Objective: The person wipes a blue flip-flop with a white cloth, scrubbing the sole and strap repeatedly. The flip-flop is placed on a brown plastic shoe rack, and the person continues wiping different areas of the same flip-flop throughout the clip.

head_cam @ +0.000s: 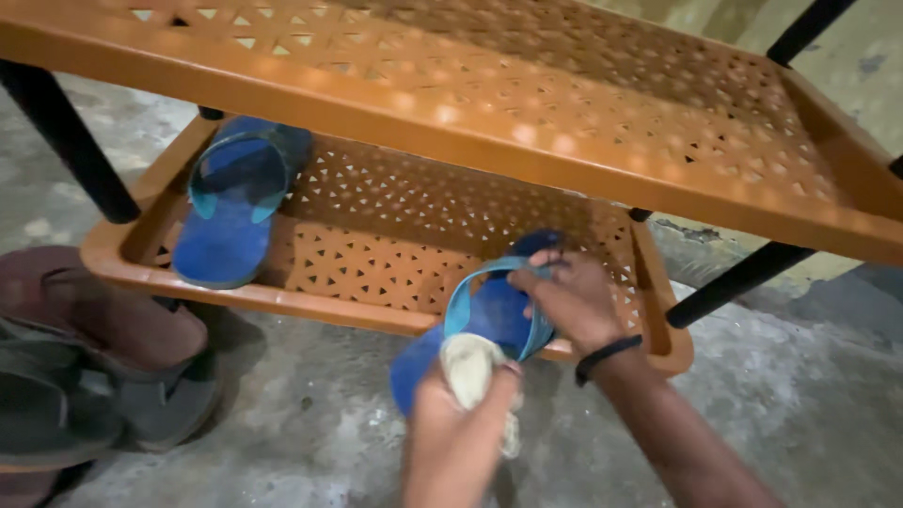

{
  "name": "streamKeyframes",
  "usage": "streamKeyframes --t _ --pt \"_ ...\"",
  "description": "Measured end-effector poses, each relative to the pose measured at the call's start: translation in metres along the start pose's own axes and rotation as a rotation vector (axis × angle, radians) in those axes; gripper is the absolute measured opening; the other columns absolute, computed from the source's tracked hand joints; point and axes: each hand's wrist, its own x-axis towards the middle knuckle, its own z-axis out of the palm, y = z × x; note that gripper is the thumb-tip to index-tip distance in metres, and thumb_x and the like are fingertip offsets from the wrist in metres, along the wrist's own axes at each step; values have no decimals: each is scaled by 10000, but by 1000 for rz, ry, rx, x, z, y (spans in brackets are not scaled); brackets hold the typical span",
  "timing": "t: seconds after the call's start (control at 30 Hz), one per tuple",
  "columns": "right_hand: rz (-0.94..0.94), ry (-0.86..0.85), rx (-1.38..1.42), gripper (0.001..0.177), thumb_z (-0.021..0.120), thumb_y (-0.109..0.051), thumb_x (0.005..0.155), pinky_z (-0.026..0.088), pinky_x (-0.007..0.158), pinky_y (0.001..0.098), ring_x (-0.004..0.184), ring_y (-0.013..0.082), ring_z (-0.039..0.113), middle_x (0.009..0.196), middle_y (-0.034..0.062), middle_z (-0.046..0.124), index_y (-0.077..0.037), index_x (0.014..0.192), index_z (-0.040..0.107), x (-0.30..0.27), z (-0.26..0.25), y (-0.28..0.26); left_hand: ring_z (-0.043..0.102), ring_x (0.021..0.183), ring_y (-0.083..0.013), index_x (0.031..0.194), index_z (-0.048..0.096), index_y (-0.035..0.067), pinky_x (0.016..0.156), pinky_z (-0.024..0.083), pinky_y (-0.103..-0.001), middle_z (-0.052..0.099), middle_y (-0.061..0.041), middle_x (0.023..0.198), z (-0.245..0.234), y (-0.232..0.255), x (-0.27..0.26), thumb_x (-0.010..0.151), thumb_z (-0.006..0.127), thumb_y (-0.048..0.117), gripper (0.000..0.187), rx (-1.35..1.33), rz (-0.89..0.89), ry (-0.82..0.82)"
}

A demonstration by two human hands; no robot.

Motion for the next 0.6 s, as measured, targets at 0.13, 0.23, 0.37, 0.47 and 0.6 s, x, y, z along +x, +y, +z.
streamKeyframes --t 0.13,0.23,0.37,0.47,0.6 --pt "-60 173 45 343 773 -120 824 463 412 295 464 141 600 815 86 698 -26 1076 560 -12 9 23 624 659 -87 966 720 32 571 497 -267 714 -22 776 -24 21 12 839 743 145 171 79 159 145" --pt "-74 240 75 329 754 -122 844 461 393 292 437 145 603 806 117 691 -30 1059 522 -22 15 20 642 689 -99 999 709 42 611 507 -272 731 -33 808 -33 33 13 844 719 156 192 110 83 261" --pt "-88 324 126 310 726 -102 843 434 338 302 411 142 588 783 104 665 -60 1042 494 -34 33 5 657 729 -112 1036 708 50 625 523 -294 729 -38 861 -31 40 18 891 629 183 212 -5 43 295" --pt "-102 349 158 281 720 -102 828 455 354 292 427 122 609 746 53 672 -77 1016 512 -43 53 5 680 778 -167 1063 712 22 664 544 -323 740 -97 922 -29 26 20 924 627 156 211 125 219 296" --pt "-604 388 25 280 765 -62 909 444 553 263 660 92 550 788 30 594 -48 1048 522 -47 80 8 679 914 -310 1105 673 51 803 539 -391 673 -162 1049 -37 14 26 843 729 75 269 795 823 341"
